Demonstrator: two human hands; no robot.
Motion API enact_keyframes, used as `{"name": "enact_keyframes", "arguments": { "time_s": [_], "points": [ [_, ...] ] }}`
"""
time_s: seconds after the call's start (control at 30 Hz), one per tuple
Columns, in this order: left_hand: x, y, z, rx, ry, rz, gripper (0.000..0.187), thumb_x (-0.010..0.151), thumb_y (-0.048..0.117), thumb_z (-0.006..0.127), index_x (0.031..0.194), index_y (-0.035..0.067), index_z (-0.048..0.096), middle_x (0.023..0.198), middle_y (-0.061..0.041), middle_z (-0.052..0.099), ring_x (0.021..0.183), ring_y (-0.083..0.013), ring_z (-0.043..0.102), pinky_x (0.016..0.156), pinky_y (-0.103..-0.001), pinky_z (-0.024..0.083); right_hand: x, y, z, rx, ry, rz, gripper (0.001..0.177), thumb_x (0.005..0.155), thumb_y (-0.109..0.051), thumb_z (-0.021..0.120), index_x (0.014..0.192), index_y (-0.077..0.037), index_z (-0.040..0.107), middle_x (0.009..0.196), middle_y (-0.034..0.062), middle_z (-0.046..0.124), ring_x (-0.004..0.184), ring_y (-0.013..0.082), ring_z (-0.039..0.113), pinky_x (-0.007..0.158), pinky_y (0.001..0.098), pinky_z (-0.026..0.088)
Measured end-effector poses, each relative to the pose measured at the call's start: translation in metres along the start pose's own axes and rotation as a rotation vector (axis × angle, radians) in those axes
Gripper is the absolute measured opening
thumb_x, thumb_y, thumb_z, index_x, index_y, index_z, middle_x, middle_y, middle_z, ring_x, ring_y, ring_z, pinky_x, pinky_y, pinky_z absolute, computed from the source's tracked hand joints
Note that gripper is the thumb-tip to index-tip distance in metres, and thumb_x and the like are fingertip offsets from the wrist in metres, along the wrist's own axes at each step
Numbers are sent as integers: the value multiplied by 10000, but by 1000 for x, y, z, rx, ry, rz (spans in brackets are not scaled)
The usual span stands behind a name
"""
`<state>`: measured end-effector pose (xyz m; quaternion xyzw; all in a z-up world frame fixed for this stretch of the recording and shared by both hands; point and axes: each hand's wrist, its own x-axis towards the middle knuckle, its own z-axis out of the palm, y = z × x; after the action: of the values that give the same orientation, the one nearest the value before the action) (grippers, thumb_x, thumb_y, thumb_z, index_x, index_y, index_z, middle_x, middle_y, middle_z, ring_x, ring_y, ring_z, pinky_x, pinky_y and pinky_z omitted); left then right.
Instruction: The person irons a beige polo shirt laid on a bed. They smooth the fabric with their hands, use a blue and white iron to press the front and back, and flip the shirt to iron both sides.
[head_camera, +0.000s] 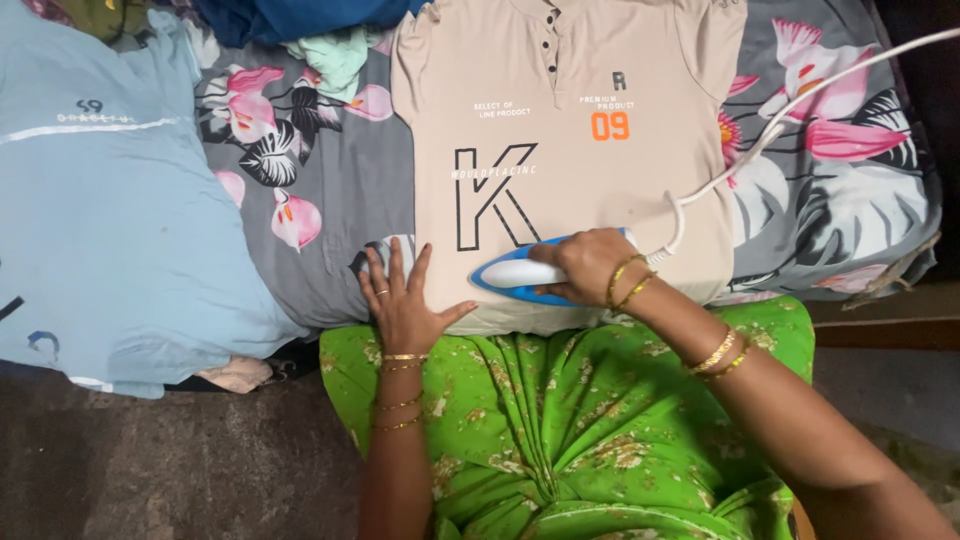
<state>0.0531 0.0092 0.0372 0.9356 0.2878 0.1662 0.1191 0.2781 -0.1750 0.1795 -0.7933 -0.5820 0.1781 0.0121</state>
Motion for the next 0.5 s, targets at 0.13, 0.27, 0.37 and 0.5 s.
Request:
{"name": "enact_keyframes", "arguments": {
  "time_s": [0.13,0.27,0.37,0.5],
  "points": [
    [-4,-14,-7,27,-25,-36,1167,545,848,764,1527,296,457,1686,-176,196,1538,-489,36,1190,-695,36,15,-22,3,27,31,-25,510,799,-506,759,1237,-255,686,865,90,767,785,310,739,678,454,581],
    [-7,-20,-8,28,-23,-57,1205,523,839,770,1545,290,441,1685,-161,206,1546,-483,46,1201,-689,36,28,-42,15,15,99,-67,469,832,-470,754,1227,-228,684,868,105,759,780,309,737,659,455,574],
    [-7,-20,-5,21,-19,-61,1220,508,833,775,1550,298,436,1688,-151,203,1551,-472,47,1205,-685,34,38,-55,23,13,85,-104,474,842,-451,741,1253,-227,661,879,118,752,788,326,732,660,462,568],
    [-7,-22,-1,34,-32,-76,1239,479,809,789,1553,303,436,1700,-143,190,1555,-462,42,1209,-677,36,41,-67,30,-37,-23,-91,422,922,-291,611,1344,-268,601,913,139,745,809,338,736,691,462,574]
  ]
}}
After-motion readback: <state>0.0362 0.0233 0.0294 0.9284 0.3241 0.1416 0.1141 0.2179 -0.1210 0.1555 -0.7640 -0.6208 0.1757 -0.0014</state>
